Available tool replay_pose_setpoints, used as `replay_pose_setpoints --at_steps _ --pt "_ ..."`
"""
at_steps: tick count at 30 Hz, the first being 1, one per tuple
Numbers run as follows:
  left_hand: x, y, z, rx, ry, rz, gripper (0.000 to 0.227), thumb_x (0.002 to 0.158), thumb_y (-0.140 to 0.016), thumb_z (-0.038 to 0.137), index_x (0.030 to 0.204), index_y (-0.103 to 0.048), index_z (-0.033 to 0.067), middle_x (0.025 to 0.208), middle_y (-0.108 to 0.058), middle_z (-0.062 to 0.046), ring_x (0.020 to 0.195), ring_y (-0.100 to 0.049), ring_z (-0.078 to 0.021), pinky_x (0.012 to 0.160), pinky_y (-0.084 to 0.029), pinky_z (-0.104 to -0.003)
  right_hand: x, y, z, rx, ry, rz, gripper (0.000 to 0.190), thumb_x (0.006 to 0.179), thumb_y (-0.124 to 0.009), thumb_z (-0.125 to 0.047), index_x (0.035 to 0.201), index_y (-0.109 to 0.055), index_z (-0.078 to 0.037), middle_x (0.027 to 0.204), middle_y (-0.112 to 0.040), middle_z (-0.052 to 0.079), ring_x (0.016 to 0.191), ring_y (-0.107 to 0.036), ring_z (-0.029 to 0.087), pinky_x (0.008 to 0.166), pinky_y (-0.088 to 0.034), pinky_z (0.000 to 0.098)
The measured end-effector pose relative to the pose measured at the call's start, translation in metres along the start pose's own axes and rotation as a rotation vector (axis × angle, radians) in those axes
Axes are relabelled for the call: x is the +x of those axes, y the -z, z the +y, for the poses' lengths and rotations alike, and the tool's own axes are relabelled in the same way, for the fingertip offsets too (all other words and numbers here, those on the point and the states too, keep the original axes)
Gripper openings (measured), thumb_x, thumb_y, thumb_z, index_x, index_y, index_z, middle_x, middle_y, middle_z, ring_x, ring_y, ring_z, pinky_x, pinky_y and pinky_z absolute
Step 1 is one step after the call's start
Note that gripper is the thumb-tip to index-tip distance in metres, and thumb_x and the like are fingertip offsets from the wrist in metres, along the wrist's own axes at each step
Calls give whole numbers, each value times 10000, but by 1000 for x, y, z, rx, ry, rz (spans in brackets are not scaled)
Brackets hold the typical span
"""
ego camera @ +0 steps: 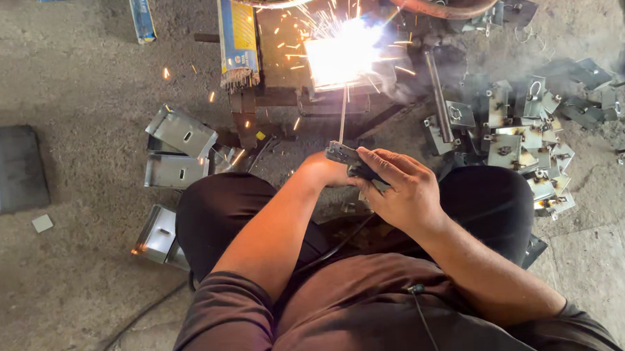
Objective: The person sits on the floor and welds small metal brackets onto rectangular metal plates using a handheld welding torch. They pick up brackets from a yellow bowl, position them on the plates, and weld them in place, creating bright sparks. Finished plates are placed in a pile on the floor.
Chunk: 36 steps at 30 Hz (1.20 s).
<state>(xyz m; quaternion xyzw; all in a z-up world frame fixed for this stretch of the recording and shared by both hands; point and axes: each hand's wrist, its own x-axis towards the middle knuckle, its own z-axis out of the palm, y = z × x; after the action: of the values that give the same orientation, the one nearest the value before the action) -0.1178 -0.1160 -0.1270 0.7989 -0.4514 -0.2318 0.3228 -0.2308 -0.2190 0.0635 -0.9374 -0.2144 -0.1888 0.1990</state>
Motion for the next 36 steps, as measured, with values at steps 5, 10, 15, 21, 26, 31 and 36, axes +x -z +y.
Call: replay_pose_setpoints --at_steps 5,10,15,21,26,31,36 --pt "-3 6 4 -115 128 -35 304 882 -621 360 1108 -742 197 1032 -763 -86 944 -727 -307 808 -567 -423 0 0 -1 -31 0 1 526 791 -917 -269 1257 -718 -130 1137 -750 81 1016 -738 255 859 -601 359" --pt "-5 10 9 -149 207 -28 328 868 -653 395 1110 -744 193 1058 -761 -84 985 -724 -299 829 -569 -418 1 2 -1 -5 -8 -13 536 782 -917 -251 1260 -718 -114 1151 -748 92 1028 -734 260 866 -603 358" --pt "-5 1 2 -12 110 43 477 813 -750 504 1182 -694 207 1123 -736 -70 1065 -686 -315 868 -548 -439 0 1 -1 5 -40 -5 515 778 -914 -233 1245 -732 -115 1143 -755 81 1028 -739 254 866 -604 348" --pt "2 -9 -8 -24 18 42 414 858 -731 451 1194 -701 210 1155 -741 -67 1098 -686 -317 905 -548 -432 0 0 0 8 -35 11 522 782 -920 -259 1246 -730 -116 1146 -752 93 1022 -743 260 860 -603 341" --pt "-2 -5 -2 -1 37 54 391 847 -746 388 1170 -694 173 1133 -735 -103 1064 -683 -343 876 -545 -452 3 3 -3 -1 -31 7 526 784 -920 -277 1246 -732 -107 1139 -751 103 1007 -736 277 859 -594 365" --pt "-9 2 11 -41 369 -98 499 838 -760 439 1228 -691 136 1219 -718 -133 1142 -676 -341 945 -545 -447 2 4 4 -1 30 113 498 833 -906 -277 1238 -721 -53 1142 -745 114 1017 -745 275 890 -602 370" --pt "-31 22 32 -1 341 14 864 769 -809 522 1483 -474 170 1472 -515 -159 1340 -486 -387 995 -443 -491 -8 25 65 213 -180 353 432 999 -860 -351 1187 -703 4 1029 -743 71 890 -725 173 781 -574 294"
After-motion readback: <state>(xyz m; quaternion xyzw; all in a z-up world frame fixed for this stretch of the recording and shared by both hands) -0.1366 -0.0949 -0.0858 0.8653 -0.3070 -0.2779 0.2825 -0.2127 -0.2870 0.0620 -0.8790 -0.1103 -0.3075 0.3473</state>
